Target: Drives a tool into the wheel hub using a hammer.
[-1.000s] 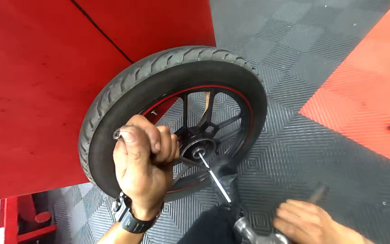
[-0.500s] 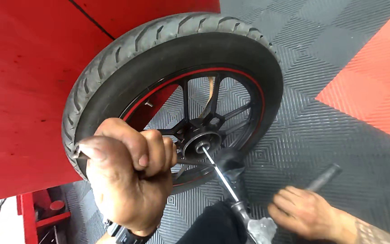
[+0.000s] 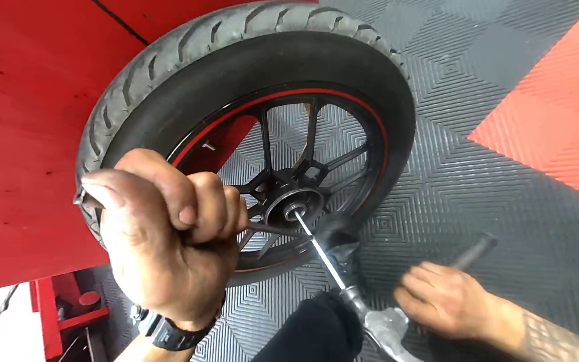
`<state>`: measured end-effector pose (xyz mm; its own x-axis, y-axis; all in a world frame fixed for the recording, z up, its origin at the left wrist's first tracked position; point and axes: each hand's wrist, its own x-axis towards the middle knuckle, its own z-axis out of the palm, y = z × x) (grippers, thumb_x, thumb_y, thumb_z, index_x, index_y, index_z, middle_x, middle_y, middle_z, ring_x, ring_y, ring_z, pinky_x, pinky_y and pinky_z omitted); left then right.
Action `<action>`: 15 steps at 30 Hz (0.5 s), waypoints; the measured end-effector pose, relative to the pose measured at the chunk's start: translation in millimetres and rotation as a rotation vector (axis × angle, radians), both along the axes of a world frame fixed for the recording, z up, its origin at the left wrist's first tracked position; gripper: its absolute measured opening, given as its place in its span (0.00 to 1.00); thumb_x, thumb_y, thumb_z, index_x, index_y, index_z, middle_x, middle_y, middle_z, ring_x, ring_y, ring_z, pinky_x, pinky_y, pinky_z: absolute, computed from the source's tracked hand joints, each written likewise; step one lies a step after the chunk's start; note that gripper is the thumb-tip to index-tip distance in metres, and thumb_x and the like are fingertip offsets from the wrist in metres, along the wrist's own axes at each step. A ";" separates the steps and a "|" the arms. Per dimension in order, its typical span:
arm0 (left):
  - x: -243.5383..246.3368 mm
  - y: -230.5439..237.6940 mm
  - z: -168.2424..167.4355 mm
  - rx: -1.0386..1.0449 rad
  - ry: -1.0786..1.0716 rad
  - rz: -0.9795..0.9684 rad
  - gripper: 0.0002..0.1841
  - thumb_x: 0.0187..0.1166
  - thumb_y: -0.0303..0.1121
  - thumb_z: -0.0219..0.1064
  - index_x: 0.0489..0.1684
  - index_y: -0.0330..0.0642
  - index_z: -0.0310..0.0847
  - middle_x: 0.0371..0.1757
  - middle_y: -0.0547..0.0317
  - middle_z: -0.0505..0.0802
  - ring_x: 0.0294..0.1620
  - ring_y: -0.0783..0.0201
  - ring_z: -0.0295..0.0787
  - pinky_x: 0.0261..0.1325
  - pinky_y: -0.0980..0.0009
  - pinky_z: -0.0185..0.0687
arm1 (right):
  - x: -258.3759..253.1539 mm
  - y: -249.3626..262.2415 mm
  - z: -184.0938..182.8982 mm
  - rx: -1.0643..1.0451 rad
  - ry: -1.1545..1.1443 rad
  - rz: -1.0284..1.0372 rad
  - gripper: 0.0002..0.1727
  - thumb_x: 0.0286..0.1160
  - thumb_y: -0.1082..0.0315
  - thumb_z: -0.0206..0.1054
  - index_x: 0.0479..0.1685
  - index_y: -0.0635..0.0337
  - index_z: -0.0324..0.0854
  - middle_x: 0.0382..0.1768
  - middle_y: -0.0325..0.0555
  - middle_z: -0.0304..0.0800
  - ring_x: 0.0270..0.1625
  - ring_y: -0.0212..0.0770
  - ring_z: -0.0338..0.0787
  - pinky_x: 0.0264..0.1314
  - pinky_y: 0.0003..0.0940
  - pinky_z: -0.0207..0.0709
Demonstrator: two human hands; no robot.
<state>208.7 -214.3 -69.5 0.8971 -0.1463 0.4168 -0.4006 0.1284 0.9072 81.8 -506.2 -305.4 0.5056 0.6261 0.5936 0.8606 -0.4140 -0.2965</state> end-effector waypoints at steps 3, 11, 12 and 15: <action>5.8 -3.6 1.7 -0.015 -0.008 0.015 0.20 0.96 0.41 0.38 0.30 0.52 0.69 0.12 0.72 0.66 0.10 0.72 0.61 0.14 0.77 0.63 | 1.0 -2.9 -2.0 0.017 0.004 0.028 0.07 0.87 0.64 0.52 0.43 0.52 0.73 0.26 0.43 0.76 0.25 0.45 0.79 0.24 0.39 0.71; 11.1 0.0 0.9 0.005 -0.001 0.046 0.24 0.97 0.44 0.30 0.30 0.52 0.67 0.12 0.71 0.66 0.09 0.71 0.60 0.13 0.77 0.61 | -3.0 6.4 -1.4 0.090 0.025 -0.006 0.08 0.88 0.65 0.51 0.42 0.53 0.73 0.25 0.43 0.75 0.25 0.45 0.77 0.24 0.39 0.70; 11.4 0.1 0.7 0.004 0.001 0.041 0.24 0.97 0.43 0.30 0.30 0.52 0.67 0.12 0.70 0.66 0.09 0.71 0.60 0.13 0.77 0.61 | -6.7 8.7 -1.0 0.127 0.021 0.004 0.07 0.87 0.65 0.51 0.41 0.52 0.72 0.25 0.43 0.74 0.25 0.44 0.76 0.25 0.38 0.69; 14.3 -0.1 0.1 0.013 -0.002 0.042 0.24 0.97 0.43 0.28 0.30 0.52 0.67 0.12 0.70 0.66 0.09 0.71 0.60 0.13 0.77 0.62 | -1.2 12.2 -4.9 0.078 0.021 -0.048 0.08 0.87 0.65 0.51 0.42 0.53 0.74 0.25 0.44 0.75 0.23 0.45 0.77 0.22 0.39 0.70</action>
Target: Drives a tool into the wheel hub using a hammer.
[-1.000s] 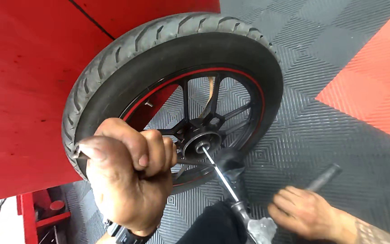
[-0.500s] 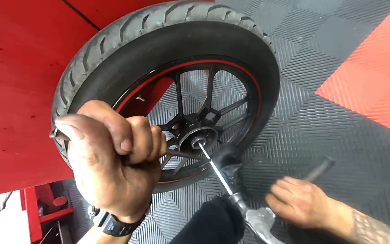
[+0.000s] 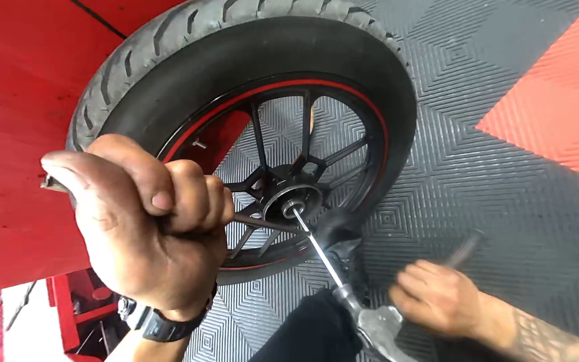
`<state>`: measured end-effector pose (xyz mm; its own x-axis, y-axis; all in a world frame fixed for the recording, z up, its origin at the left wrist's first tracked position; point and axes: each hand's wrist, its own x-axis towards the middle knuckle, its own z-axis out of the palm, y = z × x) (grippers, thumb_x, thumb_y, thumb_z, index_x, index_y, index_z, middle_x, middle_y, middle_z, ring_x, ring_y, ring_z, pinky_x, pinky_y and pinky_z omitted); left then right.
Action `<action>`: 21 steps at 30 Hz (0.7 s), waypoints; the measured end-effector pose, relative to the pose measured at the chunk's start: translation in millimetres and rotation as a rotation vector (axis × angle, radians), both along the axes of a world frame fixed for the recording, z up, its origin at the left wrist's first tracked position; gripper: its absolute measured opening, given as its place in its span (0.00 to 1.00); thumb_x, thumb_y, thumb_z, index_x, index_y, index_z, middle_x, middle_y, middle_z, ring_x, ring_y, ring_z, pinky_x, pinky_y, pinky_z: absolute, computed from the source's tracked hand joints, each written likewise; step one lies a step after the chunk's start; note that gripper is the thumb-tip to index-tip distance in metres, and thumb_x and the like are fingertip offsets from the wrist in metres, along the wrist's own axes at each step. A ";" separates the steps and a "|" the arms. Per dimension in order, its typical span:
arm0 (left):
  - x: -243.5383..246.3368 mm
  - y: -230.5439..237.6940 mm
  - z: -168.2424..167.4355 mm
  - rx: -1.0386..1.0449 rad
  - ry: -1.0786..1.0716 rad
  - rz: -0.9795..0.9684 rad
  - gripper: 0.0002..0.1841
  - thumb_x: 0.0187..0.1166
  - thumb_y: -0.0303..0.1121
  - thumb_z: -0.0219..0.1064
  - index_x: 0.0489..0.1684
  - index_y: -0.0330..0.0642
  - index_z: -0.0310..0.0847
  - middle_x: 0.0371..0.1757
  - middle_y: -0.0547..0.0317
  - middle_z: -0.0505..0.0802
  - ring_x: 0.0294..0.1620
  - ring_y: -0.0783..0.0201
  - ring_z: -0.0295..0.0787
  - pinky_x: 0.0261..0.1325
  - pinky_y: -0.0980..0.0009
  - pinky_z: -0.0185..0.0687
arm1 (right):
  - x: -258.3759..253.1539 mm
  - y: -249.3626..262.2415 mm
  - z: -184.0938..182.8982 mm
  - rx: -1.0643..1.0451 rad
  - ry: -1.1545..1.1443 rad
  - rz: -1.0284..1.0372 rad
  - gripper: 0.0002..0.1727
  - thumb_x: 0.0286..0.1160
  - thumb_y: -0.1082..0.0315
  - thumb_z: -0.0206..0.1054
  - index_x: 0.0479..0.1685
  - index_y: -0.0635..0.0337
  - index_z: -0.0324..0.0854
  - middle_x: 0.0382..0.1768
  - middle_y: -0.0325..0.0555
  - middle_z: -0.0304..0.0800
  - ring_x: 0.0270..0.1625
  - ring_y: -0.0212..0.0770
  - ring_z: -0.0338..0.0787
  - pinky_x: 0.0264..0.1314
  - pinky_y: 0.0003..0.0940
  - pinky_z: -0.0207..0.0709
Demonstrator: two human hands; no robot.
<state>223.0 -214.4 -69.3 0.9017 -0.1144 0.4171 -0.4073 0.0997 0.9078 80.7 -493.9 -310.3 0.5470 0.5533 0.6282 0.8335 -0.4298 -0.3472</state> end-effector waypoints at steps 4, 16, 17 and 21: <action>4.9 0.1 1.0 0.000 -0.001 -0.014 0.25 0.97 0.44 0.28 0.30 0.51 0.67 0.12 0.70 0.66 0.09 0.70 0.61 0.13 0.77 0.63 | -6.4 -1.8 -4.6 0.025 -0.021 0.058 0.08 0.87 0.63 0.50 0.41 0.51 0.73 0.25 0.42 0.76 0.25 0.43 0.77 0.26 0.38 0.70; 6.5 4.2 -0.4 0.010 0.007 0.013 0.25 0.97 0.43 0.27 0.30 0.52 0.67 0.12 0.70 0.67 0.09 0.70 0.61 0.13 0.77 0.63 | 0.5 1.7 -8.5 0.007 0.024 0.013 0.10 0.88 0.64 0.50 0.38 0.53 0.74 0.24 0.42 0.75 0.24 0.44 0.78 0.22 0.38 0.71; 9.5 3.5 0.0 0.021 0.005 0.015 0.26 0.96 0.43 0.25 0.30 0.52 0.67 0.12 0.70 0.66 0.09 0.70 0.61 0.13 0.77 0.63 | 3.5 2.5 -12.2 -0.033 0.025 -0.018 0.10 0.88 0.64 0.51 0.40 0.54 0.75 0.24 0.44 0.75 0.23 0.45 0.78 0.21 0.40 0.71; 12.1 7.6 -1.8 0.002 0.012 0.008 0.26 0.96 0.44 0.26 0.29 0.51 0.67 0.12 0.69 0.66 0.09 0.70 0.60 0.13 0.76 0.64 | -5.9 1.6 -13.4 0.101 0.005 0.030 0.09 0.88 0.62 0.50 0.39 0.51 0.72 0.25 0.43 0.77 0.26 0.44 0.79 0.27 0.38 0.73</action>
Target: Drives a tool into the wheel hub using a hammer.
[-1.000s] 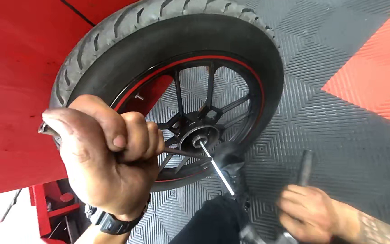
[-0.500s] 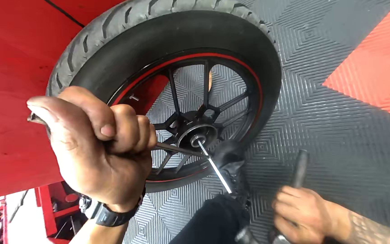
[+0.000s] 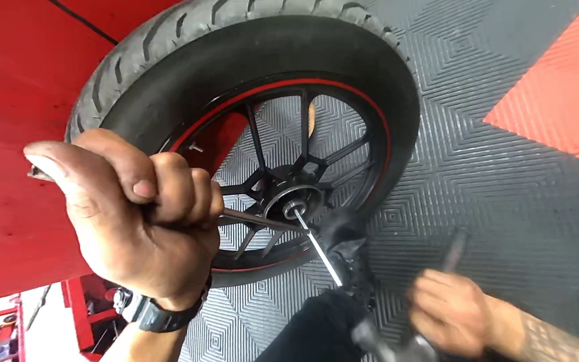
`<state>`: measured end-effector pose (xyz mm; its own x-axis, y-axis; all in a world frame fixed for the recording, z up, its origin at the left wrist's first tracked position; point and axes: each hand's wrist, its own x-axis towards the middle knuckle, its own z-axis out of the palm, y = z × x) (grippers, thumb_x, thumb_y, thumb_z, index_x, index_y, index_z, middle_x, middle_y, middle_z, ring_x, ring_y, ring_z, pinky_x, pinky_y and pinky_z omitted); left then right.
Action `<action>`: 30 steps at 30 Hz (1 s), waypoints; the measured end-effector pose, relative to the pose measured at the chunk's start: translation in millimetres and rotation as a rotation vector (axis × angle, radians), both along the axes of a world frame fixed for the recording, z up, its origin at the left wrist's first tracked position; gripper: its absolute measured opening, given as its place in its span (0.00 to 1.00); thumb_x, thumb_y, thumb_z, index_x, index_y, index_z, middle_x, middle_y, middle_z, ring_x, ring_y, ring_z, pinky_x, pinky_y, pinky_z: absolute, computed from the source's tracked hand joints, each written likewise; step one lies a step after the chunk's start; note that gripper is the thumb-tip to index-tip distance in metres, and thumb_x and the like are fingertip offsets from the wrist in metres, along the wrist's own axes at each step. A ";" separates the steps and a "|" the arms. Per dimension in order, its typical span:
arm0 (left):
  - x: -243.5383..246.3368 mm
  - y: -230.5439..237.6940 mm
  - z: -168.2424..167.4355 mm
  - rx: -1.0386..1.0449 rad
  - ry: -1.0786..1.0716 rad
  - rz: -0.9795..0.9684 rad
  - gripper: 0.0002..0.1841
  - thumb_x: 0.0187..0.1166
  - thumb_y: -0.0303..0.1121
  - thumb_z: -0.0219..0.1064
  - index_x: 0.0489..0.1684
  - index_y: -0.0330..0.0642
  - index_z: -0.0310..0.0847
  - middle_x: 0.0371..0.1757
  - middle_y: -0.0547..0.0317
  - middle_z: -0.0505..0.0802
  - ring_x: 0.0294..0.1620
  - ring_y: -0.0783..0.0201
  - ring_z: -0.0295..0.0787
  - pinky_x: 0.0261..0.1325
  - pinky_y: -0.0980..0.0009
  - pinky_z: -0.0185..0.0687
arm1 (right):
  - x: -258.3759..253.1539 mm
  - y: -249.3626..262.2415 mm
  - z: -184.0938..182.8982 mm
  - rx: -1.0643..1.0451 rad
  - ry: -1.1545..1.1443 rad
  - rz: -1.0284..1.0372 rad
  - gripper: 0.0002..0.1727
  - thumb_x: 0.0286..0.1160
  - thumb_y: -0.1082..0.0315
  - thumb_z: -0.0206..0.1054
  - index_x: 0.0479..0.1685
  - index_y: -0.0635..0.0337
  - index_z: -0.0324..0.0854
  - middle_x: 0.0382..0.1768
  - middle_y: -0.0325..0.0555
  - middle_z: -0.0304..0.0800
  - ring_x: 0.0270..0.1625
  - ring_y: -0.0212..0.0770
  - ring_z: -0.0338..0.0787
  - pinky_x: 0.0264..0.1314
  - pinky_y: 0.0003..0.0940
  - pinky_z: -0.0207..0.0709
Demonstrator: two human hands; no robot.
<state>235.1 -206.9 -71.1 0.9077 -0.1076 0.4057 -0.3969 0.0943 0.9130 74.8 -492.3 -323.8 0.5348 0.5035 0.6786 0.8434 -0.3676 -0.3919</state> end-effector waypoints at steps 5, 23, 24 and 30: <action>1.8 1.1 1.0 0.039 -0.013 0.017 0.26 0.96 0.44 0.26 0.29 0.52 0.67 0.12 0.70 0.68 0.09 0.70 0.62 0.13 0.77 0.66 | 15.1 8.5 -4.1 -0.053 -0.010 -0.027 0.08 0.87 0.66 0.52 0.41 0.54 0.75 0.24 0.44 0.77 0.24 0.45 0.79 0.23 0.40 0.72; 8.4 8.4 -2.7 0.026 -0.011 0.077 0.28 0.96 0.47 0.23 0.30 0.52 0.66 0.11 0.71 0.66 0.09 0.71 0.61 0.13 0.77 0.64 | 9.8 16.7 -4.2 -0.082 0.037 -0.073 0.11 0.89 0.61 0.50 0.44 0.53 0.76 0.25 0.44 0.77 0.24 0.46 0.79 0.23 0.40 0.73; 9.9 9.3 -3.8 0.014 -0.016 0.078 0.27 0.96 0.46 0.24 0.30 0.52 0.66 0.12 0.71 0.66 0.08 0.71 0.61 0.12 0.77 0.64 | 6.3 14.9 -3.1 -0.046 0.029 -0.047 0.10 0.89 0.62 0.51 0.43 0.53 0.75 0.25 0.43 0.76 0.24 0.45 0.78 0.24 0.40 0.72; 10.9 11.0 -4.8 -0.006 -0.001 0.108 0.28 0.96 0.46 0.21 0.29 0.51 0.65 0.11 0.70 0.65 0.07 0.71 0.59 0.11 0.78 0.62 | 11.6 21.6 -2.2 -0.070 0.051 -0.075 0.11 0.88 0.63 0.51 0.41 0.54 0.76 0.25 0.44 0.77 0.24 0.46 0.80 0.23 0.40 0.73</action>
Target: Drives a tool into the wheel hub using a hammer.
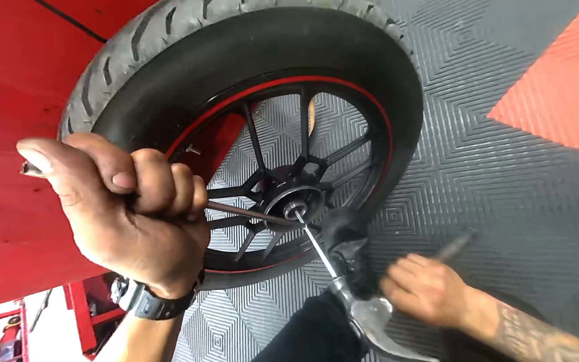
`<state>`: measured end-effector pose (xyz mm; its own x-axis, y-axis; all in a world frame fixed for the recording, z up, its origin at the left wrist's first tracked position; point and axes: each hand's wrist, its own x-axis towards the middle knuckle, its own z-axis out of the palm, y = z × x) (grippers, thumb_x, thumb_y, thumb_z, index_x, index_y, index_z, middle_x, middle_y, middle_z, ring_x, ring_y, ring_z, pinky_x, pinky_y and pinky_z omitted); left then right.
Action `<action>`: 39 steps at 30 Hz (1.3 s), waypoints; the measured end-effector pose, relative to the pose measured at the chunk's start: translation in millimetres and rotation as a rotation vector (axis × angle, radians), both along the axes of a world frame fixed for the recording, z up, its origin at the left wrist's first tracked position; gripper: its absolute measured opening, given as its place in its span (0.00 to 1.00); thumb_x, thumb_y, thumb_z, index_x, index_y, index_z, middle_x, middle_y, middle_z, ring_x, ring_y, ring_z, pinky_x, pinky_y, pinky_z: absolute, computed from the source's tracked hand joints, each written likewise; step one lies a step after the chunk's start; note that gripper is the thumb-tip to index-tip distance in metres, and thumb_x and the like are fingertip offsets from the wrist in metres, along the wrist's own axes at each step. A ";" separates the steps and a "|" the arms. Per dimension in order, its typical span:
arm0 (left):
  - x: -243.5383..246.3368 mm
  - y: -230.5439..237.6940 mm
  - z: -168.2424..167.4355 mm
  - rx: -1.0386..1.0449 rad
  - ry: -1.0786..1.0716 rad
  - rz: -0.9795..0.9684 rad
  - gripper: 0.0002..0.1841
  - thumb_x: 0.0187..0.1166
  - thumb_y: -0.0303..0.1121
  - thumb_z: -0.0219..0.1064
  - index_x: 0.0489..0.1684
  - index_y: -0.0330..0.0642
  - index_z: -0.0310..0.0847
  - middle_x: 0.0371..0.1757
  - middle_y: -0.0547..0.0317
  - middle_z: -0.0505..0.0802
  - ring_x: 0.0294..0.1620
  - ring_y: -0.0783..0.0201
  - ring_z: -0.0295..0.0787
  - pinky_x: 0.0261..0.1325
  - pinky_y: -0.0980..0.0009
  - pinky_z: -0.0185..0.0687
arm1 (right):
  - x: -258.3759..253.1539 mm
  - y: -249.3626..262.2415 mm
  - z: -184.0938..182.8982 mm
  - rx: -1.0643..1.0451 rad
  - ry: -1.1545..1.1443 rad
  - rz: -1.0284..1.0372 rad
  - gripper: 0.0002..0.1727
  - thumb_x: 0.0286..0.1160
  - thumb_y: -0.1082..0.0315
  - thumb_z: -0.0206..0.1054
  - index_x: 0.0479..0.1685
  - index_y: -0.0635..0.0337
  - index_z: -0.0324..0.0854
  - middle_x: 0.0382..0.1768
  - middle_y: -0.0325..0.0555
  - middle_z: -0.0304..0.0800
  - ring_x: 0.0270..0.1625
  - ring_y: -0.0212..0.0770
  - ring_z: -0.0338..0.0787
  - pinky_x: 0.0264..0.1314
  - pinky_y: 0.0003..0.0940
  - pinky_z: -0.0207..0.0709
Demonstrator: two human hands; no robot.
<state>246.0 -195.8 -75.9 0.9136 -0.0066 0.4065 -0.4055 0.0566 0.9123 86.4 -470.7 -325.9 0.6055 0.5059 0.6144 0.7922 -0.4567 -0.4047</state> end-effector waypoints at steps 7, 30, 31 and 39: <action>2.4 2.4 -1.0 0.013 0.024 -0.008 0.29 0.96 0.46 0.19 0.28 0.52 0.64 0.12 0.70 0.66 0.09 0.71 0.60 0.13 0.78 0.63 | 6.1 -1.6 -0.6 0.126 -0.028 0.021 0.11 0.88 0.63 0.50 0.38 0.53 0.74 0.25 0.44 0.77 0.25 0.45 0.79 0.25 0.39 0.74; 8.7 6.0 -3.6 0.012 0.029 0.043 0.29 0.96 0.47 0.20 0.27 0.51 0.63 0.11 0.70 0.64 0.08 0.71 0.59 0.12 0.78 0.62 | 16.4 10.8 -10.8 0.154 -0.017 0.018 0.13 0.89 0.61 0.49 0.39 0.55 0.75 0.24 0.44 0.75 0.23 0.45 0.78 0.23 0.39 0.72; 8.9 4.3 -3.4 0.011 0.027 0.045 0.29 0.96 0.47 0.20 0.27 0.51 0.63 0.11 0.70 0.64 0.08 0.71 0.59 0.12 0.78 0.62 | 14.4 9.2 -7.4 0.131 -0.009 0.005 0.13 0.89 0.60 0.49 0.40 0.55 0.75 0.24 0.44 0.75 0.23 0.45 0.78 0.22 0.40 0.72; 8.6 -3.5 -1.1 0.058 0.000 0.051 0.28 0.97 0.46 0.23 0.29 0.52 0.65 0.11 0.71 0.64 0.07 0.71 0.59 0.11 0.78 0.61 | 11.6 8.6 -1.5 0.148 -0.020 -0.004 0.11 0.87 0.64 0.51 0.37 0.53 0.75 0.24 0.43 0.78 0.24 0.44 0.80 0.25 0.39 0.75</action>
<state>254.6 -199.3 -77.0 0.9135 0.0168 0.4066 -0.4063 -0.0171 0.9136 98.0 -462.1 -327.5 0.5940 0.4071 0.6939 0.7993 -0.3963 -0.4517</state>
